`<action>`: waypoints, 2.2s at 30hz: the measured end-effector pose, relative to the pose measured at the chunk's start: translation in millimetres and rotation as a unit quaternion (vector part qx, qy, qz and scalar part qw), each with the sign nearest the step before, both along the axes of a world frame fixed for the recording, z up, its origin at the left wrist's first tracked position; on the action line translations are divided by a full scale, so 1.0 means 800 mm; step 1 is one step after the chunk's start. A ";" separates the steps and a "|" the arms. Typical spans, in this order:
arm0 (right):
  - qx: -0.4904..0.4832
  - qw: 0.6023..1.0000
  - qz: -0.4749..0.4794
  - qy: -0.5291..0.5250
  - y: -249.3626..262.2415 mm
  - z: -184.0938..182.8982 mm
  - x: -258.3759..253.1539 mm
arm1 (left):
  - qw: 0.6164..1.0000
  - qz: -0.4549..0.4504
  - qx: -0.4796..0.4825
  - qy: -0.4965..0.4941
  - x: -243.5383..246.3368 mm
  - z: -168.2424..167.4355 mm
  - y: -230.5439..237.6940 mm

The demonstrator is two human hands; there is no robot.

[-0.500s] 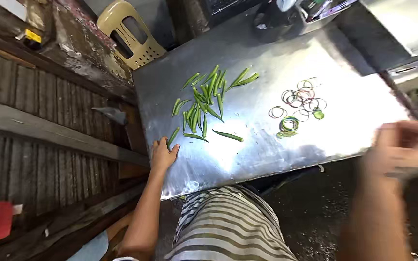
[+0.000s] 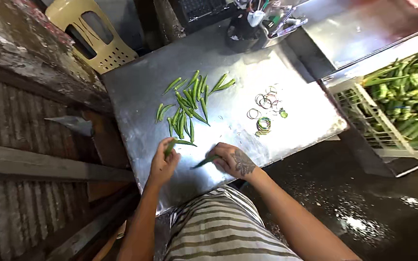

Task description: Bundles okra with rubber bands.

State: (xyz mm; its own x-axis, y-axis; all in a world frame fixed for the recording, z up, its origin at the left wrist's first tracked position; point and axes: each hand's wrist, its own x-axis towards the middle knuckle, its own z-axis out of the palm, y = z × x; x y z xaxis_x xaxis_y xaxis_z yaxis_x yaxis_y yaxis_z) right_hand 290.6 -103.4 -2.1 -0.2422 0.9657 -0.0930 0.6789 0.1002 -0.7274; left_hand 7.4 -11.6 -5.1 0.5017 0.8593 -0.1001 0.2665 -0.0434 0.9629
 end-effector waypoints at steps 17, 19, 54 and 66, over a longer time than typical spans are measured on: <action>0.155 0.944 -0.072 -0.281 0.113 -0.053 -0.064 | 0.944 0.112 -0.170 -0.260 -0.052 -0.038 0.013; 0.167 0.947 -0.053 -0.270 0.118 -0.041 -0.058 | 0.936 0.115 -0.133 -0.306 -0.057 -0.035 0.019; 0.022 0.994 -0.097 0.051 0.036 0.046 -0.087 | 0.927 -0.089 -0.270 -0.243 0.073 -0.028 -0.035; 0.002 0.848 -0.508 -0.152 0.010 -0.016 0.120 | 0.918 -0.134 -0.314 -0.203 0.062 -0.027 -0.025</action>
State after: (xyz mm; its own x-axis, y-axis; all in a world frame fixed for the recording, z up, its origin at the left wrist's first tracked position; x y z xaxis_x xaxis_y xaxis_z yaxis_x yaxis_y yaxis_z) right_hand 386.4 -95.6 -15.1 0.7488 0.6627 0.0012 0.5725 -0.6459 -0.5050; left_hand 57.4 -31.2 -26.9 0.7919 0.5368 -0.2910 -0.0592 0.5418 0.8384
